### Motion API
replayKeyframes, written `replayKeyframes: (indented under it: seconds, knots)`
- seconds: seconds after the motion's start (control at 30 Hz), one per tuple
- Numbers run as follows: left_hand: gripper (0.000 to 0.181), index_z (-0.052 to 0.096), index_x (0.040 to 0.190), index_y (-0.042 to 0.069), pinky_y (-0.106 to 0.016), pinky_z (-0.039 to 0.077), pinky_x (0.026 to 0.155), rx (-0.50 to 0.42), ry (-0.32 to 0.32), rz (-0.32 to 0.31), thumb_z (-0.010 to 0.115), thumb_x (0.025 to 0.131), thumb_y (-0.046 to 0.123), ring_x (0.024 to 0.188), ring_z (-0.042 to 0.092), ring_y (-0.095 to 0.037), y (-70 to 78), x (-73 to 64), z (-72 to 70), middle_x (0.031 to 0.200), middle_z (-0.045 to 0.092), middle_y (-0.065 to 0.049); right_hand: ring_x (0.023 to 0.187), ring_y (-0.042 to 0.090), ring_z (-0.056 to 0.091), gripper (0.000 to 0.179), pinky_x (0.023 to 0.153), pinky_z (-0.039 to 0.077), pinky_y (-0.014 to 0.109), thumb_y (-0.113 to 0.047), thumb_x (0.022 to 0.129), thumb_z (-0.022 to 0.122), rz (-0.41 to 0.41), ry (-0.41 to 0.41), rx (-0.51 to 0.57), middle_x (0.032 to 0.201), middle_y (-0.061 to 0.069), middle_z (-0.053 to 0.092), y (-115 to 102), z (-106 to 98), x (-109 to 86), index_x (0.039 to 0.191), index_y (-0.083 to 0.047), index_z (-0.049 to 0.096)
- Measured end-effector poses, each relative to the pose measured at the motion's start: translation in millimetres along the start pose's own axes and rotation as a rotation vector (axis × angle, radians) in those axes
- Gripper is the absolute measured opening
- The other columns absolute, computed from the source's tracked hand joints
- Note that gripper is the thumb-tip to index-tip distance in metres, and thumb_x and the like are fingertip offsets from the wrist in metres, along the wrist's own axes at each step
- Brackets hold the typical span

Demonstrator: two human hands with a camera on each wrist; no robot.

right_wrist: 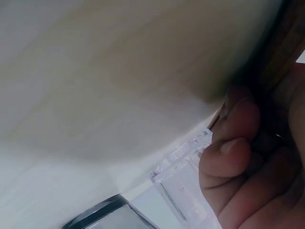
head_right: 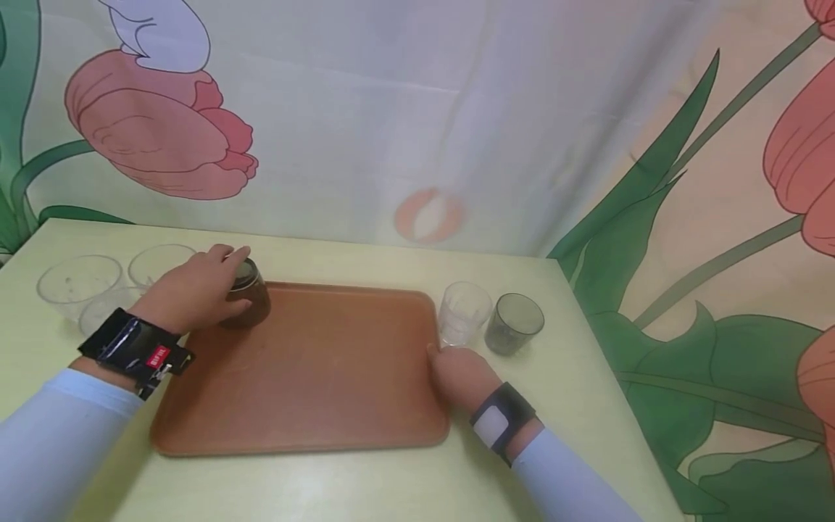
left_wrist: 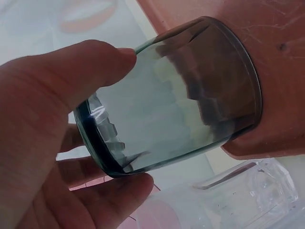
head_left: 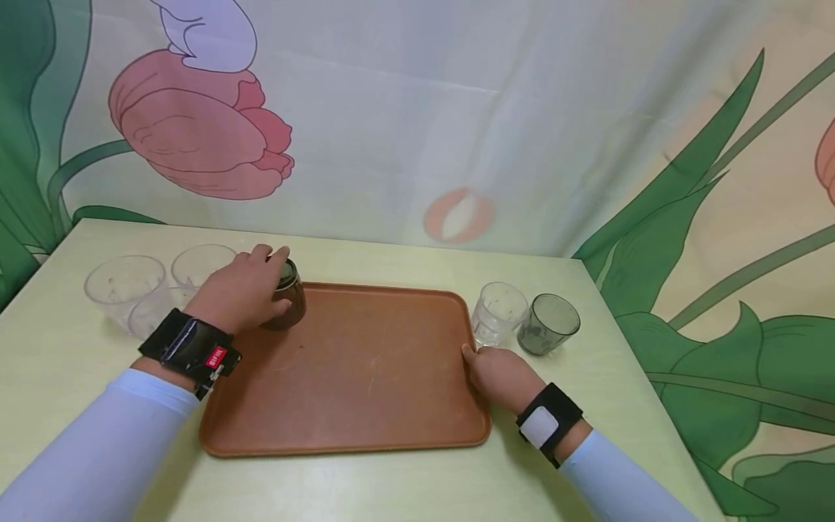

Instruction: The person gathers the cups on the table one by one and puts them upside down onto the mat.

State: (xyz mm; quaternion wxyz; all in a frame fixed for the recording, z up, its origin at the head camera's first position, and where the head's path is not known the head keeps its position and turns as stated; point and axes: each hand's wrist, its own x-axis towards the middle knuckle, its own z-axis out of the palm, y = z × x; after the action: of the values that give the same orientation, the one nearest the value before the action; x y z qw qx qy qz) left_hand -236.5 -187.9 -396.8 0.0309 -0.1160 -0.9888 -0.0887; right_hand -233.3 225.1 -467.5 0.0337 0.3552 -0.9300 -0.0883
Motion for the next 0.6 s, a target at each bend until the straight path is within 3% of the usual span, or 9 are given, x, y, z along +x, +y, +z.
replayKeyframes:
  seconds: [0.23, 0.43, 0.6]
  knots:
    - [0.08, 0.041, 0.147, -0.004, -0.065, 0.047, 0.098, -0.018, 0.068, 0.037, 0.076, 0.085, 0.032, 0.123, 0.048, -0.053, 1.4, -4.2, -1.8, 0.14, 0.046, -0.034, 0.049, 0.012, 0.043, 0.034, 0.043, 0.039, 0.031, -0.009, 0.097, 0.058, -0.002, -0.011, 0.044, 0.059, -0.001, 0.047, 3, 2, 0.0, 0.127, 0.004, 0.065]
    - [0.078, 0.039, 0.15, -0.001, -0.061, 0.041, 0.107, -0.095, 0.128, 0.098, 0.07, 0.088, 0.035, 0.126, 0.048, -0.048, 9.1, -11.0, -6.5, 0.142, 0.048, -0.028, 0.05, 0.012, 0.043, 0.035, 0.046, 0.038, 0.03, -0.015, 0.099, 0.058, 0.039, -0.027, 0.124, 0.059, -0.002, 0.047, 5, 1, -0.5, 0.13, 0.002, 0.065]
    - [0.079, 0.039, 0.151, 0.001, -0.058, 0.042, 0.109, -0.159, 0.143, 0.089, 0.072, 0.088, 0.036, 0.131, 0.047, -0.043, 16.9, -19.0, -10.1, 0.145, 0.048, -0.025, 0.05, 0.012, 0.043, 0.035, 0.046, 0.037, 0.029, -0.015, 0.099, 0.057, 0.045, -0.042, 0.138, 0.058, -0.002, 0.047, 3, -3, 1.2, 0.128, 0.002, 0.066]
